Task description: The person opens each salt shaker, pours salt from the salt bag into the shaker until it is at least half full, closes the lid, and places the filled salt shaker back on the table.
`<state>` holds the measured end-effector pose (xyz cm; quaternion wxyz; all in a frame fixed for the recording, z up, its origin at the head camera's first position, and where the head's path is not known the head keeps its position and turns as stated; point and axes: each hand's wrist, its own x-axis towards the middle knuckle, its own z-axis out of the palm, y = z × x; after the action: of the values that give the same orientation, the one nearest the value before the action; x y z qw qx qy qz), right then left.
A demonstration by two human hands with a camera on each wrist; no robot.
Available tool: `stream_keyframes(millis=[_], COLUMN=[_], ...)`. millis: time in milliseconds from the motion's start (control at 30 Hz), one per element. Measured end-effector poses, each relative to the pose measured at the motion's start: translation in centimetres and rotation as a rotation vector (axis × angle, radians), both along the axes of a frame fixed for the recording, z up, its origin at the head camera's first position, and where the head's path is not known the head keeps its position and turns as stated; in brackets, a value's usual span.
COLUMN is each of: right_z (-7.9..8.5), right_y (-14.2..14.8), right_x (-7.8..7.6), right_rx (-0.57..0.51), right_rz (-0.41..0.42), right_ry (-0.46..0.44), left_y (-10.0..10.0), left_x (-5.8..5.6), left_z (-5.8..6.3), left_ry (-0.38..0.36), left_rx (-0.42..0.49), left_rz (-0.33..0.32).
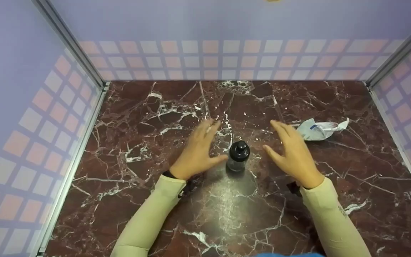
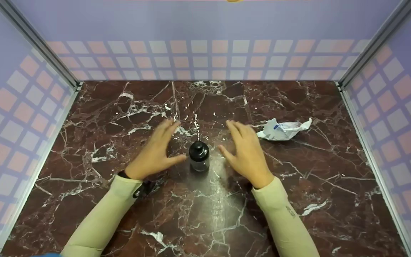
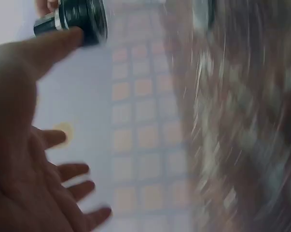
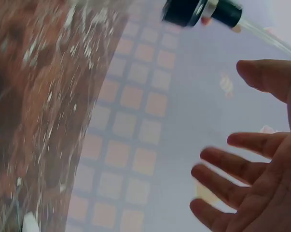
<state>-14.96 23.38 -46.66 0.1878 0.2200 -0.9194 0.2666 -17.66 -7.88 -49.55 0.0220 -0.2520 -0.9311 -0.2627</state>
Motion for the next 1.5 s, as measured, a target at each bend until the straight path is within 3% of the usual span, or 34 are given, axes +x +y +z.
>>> stream_keyframes(millis=[133,233,367,500,667,933,1367,1500], right_z=[0.4,0.5,0.1,-0.6,-1.0,-0.7,-0.3,-0.5], right_y=[-1.8,-3.7,-5.7,-6.7,-7.0,-7.0,-6.0,-6.0], right_x=[0.5,0.7,0.8,0.9,1.1,0.8,0.4,0.3], right_rx=[-0.011,0.034,0.116,0.172,0.189,0.164,0.126,0.12], right_rz=[0.041,0.044,0.01,-0.017,-0.018,0.053,0.201,0.18], right_ry=[-0.098,-0.183,-0.196,-0.171,-0.158,-0.143,-0.203,-0.192], left_y=[1.3,2.1,3.0,3.6,4.1,4.1,4.3,4.3], left_x=[0.2,0.3,0.4,0.7,1.2,1.5,1.0,1.1], left_z=[-1.2,-1.9,-2.7,-3.2,-3.1,-2.3,-1.9,-1.9], left_ry=[-0.151,-0.232,-0.286,-0.29,-0.244,-0.173,-0.225,-0.246], left_rx=[0.116,0.144,0.183,0.214,0.222,0.204,0.233,0.231], left_rz=[-0.082,-0.08,-0.052,-0.027,-0.017,0.0,-0.043,-0.043])
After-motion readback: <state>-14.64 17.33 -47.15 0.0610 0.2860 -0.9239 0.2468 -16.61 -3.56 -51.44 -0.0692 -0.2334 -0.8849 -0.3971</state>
